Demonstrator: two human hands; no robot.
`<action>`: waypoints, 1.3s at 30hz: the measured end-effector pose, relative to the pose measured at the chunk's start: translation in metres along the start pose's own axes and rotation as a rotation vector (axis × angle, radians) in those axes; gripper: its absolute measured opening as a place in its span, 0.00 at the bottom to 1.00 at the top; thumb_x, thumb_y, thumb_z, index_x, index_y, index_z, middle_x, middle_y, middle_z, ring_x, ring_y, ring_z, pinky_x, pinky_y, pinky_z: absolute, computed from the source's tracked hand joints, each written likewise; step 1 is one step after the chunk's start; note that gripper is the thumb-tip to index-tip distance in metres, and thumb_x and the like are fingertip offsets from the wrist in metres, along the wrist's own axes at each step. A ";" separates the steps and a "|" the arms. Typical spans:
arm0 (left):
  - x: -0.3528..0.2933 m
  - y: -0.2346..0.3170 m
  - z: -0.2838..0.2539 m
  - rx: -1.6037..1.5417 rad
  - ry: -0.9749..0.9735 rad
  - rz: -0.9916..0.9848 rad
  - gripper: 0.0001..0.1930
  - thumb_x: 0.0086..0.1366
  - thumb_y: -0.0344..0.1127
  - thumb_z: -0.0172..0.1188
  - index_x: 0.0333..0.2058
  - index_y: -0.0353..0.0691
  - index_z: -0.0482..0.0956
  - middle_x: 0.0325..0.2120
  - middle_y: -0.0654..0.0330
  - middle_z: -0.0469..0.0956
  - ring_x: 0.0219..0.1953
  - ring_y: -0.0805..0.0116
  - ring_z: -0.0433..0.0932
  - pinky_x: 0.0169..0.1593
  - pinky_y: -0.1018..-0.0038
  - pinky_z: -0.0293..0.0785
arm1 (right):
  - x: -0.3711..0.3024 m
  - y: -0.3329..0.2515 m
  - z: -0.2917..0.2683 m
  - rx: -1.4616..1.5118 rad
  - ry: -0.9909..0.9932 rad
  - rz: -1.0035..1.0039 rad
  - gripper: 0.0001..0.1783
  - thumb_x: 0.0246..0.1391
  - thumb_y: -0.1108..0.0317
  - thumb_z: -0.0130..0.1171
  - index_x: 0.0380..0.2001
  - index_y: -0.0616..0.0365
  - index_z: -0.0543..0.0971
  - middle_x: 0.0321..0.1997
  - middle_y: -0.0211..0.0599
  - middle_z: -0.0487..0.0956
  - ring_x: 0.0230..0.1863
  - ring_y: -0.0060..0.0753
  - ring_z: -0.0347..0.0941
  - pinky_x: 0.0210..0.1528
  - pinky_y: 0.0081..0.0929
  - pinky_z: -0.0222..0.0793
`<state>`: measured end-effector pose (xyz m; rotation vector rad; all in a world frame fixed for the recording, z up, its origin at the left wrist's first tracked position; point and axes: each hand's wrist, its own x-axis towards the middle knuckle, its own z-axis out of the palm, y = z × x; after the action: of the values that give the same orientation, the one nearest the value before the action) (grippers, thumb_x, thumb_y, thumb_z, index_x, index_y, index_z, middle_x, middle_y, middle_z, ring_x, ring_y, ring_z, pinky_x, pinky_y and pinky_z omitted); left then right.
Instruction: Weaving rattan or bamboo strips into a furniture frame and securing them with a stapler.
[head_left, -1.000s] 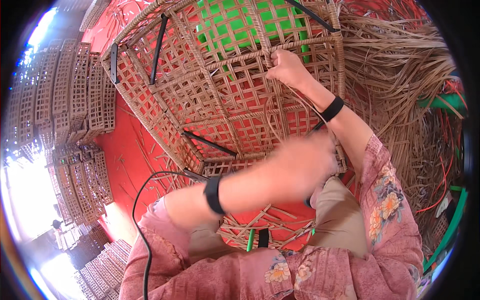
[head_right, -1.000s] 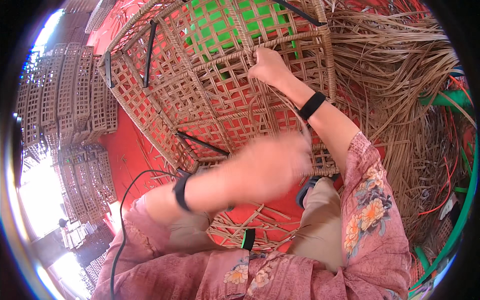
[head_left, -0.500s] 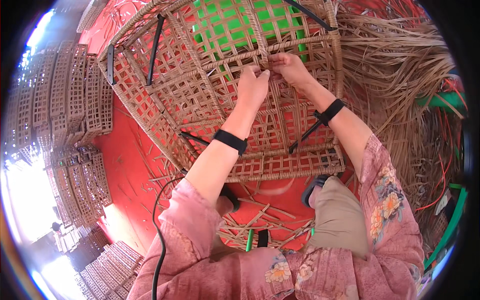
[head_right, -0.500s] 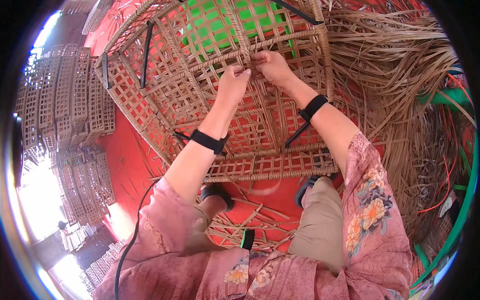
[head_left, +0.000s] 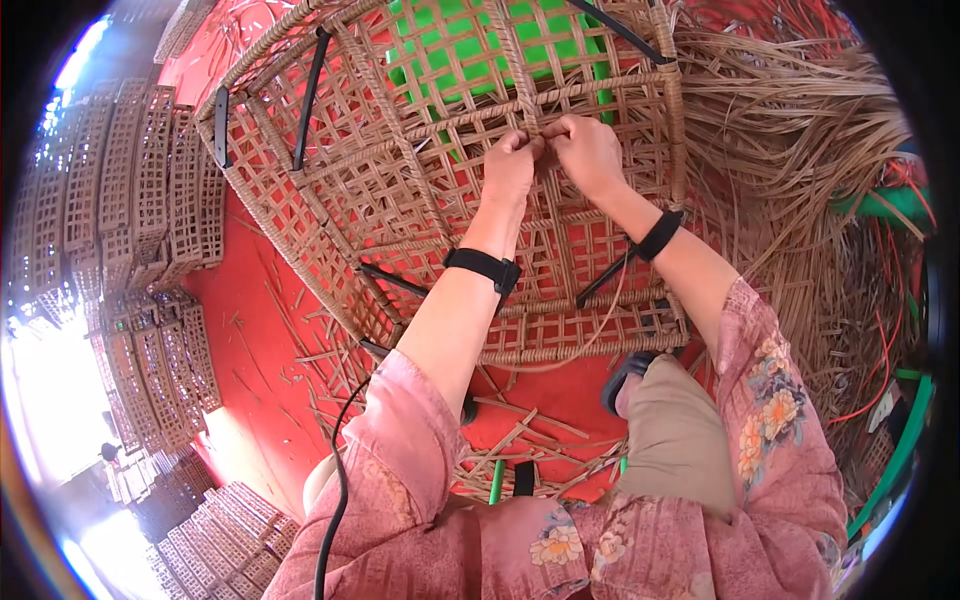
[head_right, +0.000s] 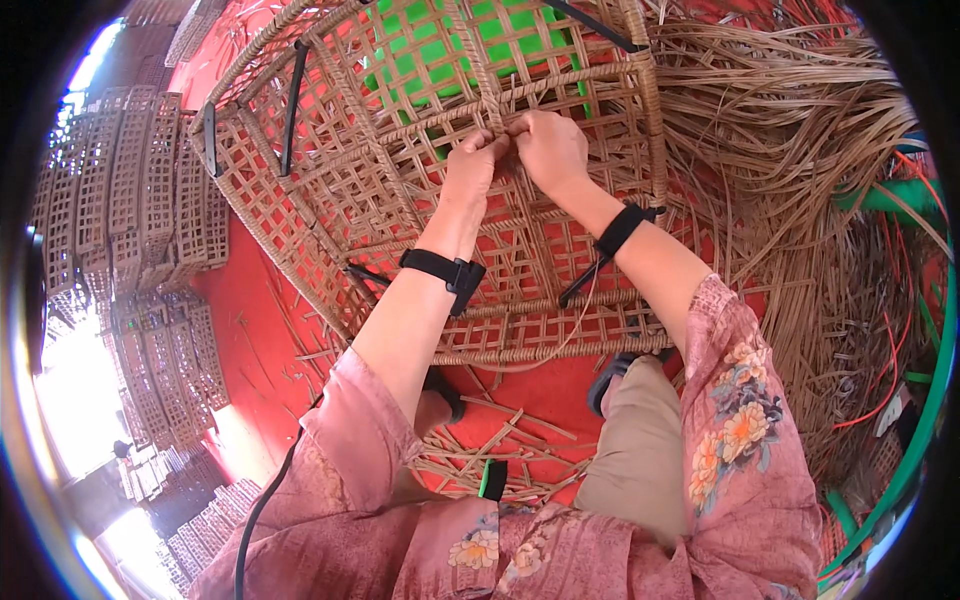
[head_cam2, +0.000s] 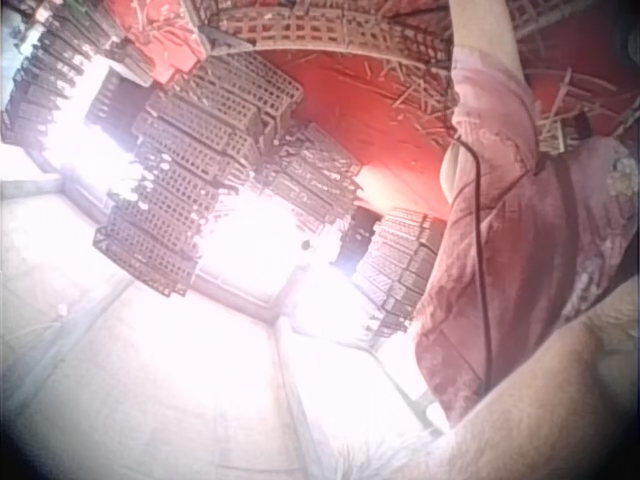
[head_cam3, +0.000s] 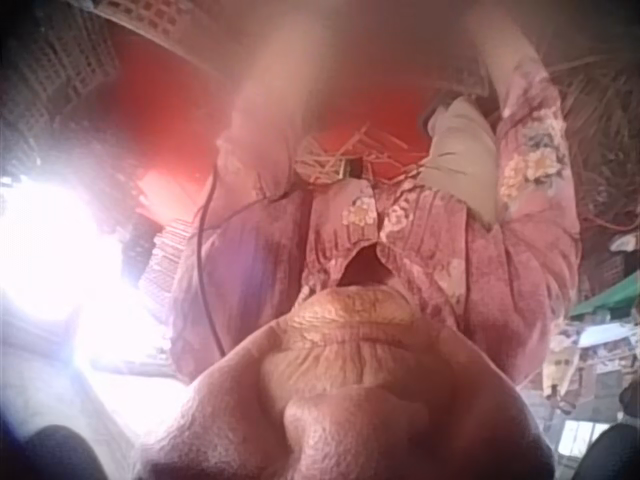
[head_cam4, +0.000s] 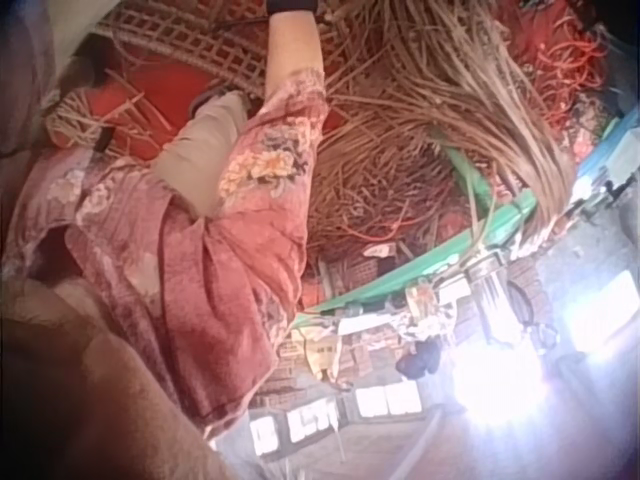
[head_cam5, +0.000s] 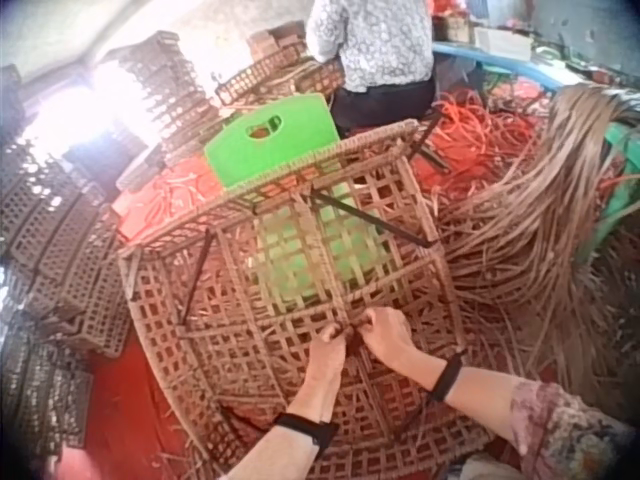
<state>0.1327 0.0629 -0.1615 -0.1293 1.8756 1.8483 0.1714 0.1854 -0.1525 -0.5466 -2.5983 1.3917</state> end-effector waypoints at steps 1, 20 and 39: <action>-0.001 0.001 0.001 -0.020 0.001 0.008 0.05 0.61 0.32 0.58 0.28 0.39 0.75 0.19 0.71 0.69 0.21 0.81 0.66 0.26 0.83 0.61 | -0.003 -0.001 0.001 -0.081 0.087 -0.123 0.10 0.45 0.70 0.54 0.30 0.58 0.82 0.30 0.45 0.80 0.33 0.46 0.77 0.37 0.37 0.72; -0.002 -0.001 -0.020 0.120 -0.094 -0.059 0.09 0.62 0.32 0.56 0.37 0.32 0.78 0.26 0.64 0.77 0.26 0.79 0.71 0.30 0.81 0.68 | 0.006 0.001 0.005 0.842 -0.242 0.405 0.30 0.45 0.78 0.49 0.56 0.63 0.64 0.35 0.45 0.77 0.33 0.35 0.77 0.36 0.31 0.73; -0.212 0.074 0.027 1.150 -1.118 0.399 0.10 0.56 0.32 0.52 0.32 0.30 0.72 0.26 0.44 0.73 0.31 0.45 0.75 0.34 0.57 0.73 | -0.003 -0.010 0.000 -0.050 -0.181 -0.096 0.26 0.43 0.66 0.61 0.43 0.71 0.69 0.36 0.63 0.76 0.42 0.60 0.73 0.45 0.45 0.67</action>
<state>0.2950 0.0361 -0.0056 1.3957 1.7538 0.4412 0.1719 0.1790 -0.1443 -0.3107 -2.7654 1.4102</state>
